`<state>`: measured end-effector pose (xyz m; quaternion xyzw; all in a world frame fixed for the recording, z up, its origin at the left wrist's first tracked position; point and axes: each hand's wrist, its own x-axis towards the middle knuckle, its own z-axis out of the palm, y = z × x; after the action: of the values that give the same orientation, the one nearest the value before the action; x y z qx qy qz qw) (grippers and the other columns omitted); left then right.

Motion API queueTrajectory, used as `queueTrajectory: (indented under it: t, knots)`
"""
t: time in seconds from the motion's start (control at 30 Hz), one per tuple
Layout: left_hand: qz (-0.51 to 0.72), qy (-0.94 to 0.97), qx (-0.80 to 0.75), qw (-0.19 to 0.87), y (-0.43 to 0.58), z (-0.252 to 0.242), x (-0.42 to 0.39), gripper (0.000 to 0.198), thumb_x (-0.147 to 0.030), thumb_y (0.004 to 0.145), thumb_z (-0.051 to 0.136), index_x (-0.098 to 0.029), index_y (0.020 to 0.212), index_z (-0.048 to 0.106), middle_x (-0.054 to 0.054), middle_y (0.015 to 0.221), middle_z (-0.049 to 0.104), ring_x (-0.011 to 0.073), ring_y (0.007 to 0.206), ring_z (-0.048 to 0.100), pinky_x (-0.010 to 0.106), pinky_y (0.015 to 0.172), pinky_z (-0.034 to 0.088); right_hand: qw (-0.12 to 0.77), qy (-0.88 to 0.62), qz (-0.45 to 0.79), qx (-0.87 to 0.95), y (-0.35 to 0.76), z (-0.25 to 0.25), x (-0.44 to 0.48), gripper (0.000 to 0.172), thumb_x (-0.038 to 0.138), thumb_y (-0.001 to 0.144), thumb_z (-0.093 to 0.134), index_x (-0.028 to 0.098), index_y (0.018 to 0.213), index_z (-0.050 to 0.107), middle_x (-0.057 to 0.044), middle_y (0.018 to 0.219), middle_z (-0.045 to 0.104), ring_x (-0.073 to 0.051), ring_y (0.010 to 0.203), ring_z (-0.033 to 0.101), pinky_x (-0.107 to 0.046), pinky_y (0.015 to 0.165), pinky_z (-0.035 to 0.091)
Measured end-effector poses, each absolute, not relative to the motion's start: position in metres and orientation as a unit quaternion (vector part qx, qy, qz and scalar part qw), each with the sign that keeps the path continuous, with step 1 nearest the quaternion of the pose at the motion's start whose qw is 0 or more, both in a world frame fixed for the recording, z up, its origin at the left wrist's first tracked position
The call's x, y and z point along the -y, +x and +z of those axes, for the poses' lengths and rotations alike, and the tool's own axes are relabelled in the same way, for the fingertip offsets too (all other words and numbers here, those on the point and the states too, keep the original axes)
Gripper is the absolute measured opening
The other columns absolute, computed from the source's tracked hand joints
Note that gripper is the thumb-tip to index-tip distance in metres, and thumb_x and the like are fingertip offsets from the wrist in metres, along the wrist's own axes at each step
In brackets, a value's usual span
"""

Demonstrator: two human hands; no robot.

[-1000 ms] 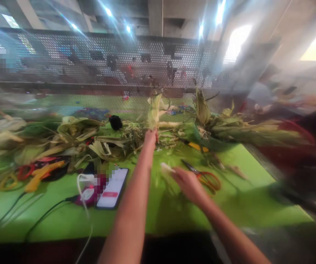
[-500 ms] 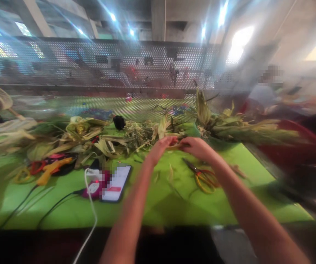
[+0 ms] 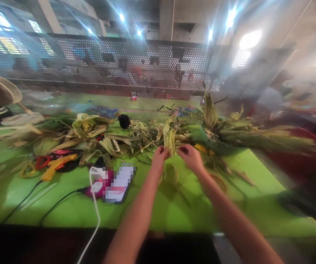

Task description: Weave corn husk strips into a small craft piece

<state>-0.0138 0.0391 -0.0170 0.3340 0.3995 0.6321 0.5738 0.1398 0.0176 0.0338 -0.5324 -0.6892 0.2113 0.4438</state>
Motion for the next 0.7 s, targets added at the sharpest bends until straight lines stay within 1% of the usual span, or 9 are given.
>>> queueTrajectory:
  t: [0.07,0.13,0.2,0.27,0.37,0.47,0.6,0.7]
  knots:
    - [0.612,0.358,-0.391,0.587,-0.009,-0.016,-0.037,0.032,-0.029,0.06,0.076,-0.016,0.086,0.061,0.001,0.077,0.064,0.0117,0.067,0.058,0.024,0.065,0.046,0.491,-0.507,0.301,0.641,0.139,0.02,-0.026,0.04,0.046,0.074,0.064,0.015,0.1,0.063,-0.006,0.087,0.069,-0.018,0.073,0.061,-0.03,0.07,0.047]
    - [0.579,0.397,-0.398,0.59,-0.004,-0.013,-0.034,0.029,-0.027,0.061,0.076,-0.016,0.083,0.061,0.001,0.074,0.063,0.0121,0.067,0.057,0.024,0.064,0.045,0.522,-0.479,0.363,0.606,0.139,0.015,-0.03,0.044,0.048,0.072,0.065,0.014,0.099,0.061,-0.007,0.086,0.069,-0.019,0.076,0.062,-0.031,0.071,0.048]
    - [0.548,0.428,-0.398,0.599,0.0,-0.01,-0.031,0.027,-0.027,0.062,0.076,-0.015,0.081,0.061,0.001,0.073,0.063,0.0127,0.067,0.057,0.024,0.065,0.044,0.534,-0.47,0.385,0.588,0.142,0.014,-0.03,0.041,0.048,0.07,0.067,0.015,0.092,0.061,-0.006,0.082,0.069,-0.019,0.075,0.062,-0.031,0.07,0.048]
    - [0.532,0.439,-0.39,0.61,0.003,-0.008,-0.028,0.029,-0.03,0.064,0.076,-0.016,0.084,0.061,0.001,0.076,0.064,0.0139,0.07,0.058,0.026,0.067,0.044,0.532,-0.472,0.395,0.581,0.146,0.014,-0.028,0.038,0.047,0.067,0.069,0.016,0.086,0.061,-0.004,0.079,0.068,-0.018,0.072,0.061,-0.031,0.068,0.048]
    - [0.537,0.452,-0.38,0.602,0.004,-0.008,-0.026,0.032,-0.038,0.068,0.074,-0.016,0.089,0.062,0.001,0.079,0.064,0.0139,0.074,0.057,0.026,0.07,0.043,0.517,-0.465,0.43,0.575,0.151,0.012,-0.024,0.034,0.045,0.062,0.075,0.019,0.08,0.061,-0.001,0.073,0.066,-0.017,0.067,0.059,-0.029,0.065,0.047]
    - [0.565,0.439,-0.385,0.583,0.003,-0.011,-0.026,0.03,-0.036,0.067,0.075,-0.016,0.083,0.06,-0.001,0.075,0.06,0.0119,0.071,0.053,0.024,0.067,0.041,0.527,-0.46,0.458,0.549,0.15,0.01,-0.02,0.034,0.044,0.059,0.078,0.02,0.076,0.061,0.0,0.071,0.064,-0.017,0.066,0.058,-0.028,0.063,0.046]
    - [0.606,0.405,-0.388,0.564,0.001,-0.01,-0.027,0.027,-0.032,0.067,0.074,-0.017,0.078,0.055,-0.004,0.07,0.055,0.0101,0.066,0.05,0.022,0.065,0.039,0.552,-0.472,0.478,0.494,0.144,0.012,-0.015,0.03,0.045,0.063,0.075,0.02,0.072,0.061,0.001,0.067,0.062,-0.016,0.061,0.054,-0.028,0.059,0.043]
    - [0.623,0.412,-0.381,0.545,0.0,-0.004,-0.027,0.024,-0.03,0.068,0.073,-0.017,0.078,0.055,-0.004,0.067,0.054,0.0094,0.064,0.048,0.021,0.064,0.037,0.569,-0.488,0.462,0.475,0.142,0.015,-0.011,0.027,0.043,0.065,0.072,0.02,0.068,0.059,0.003,0.062,0.057,-0.013,0.056,0.048,-0.026,0.055,0.039]
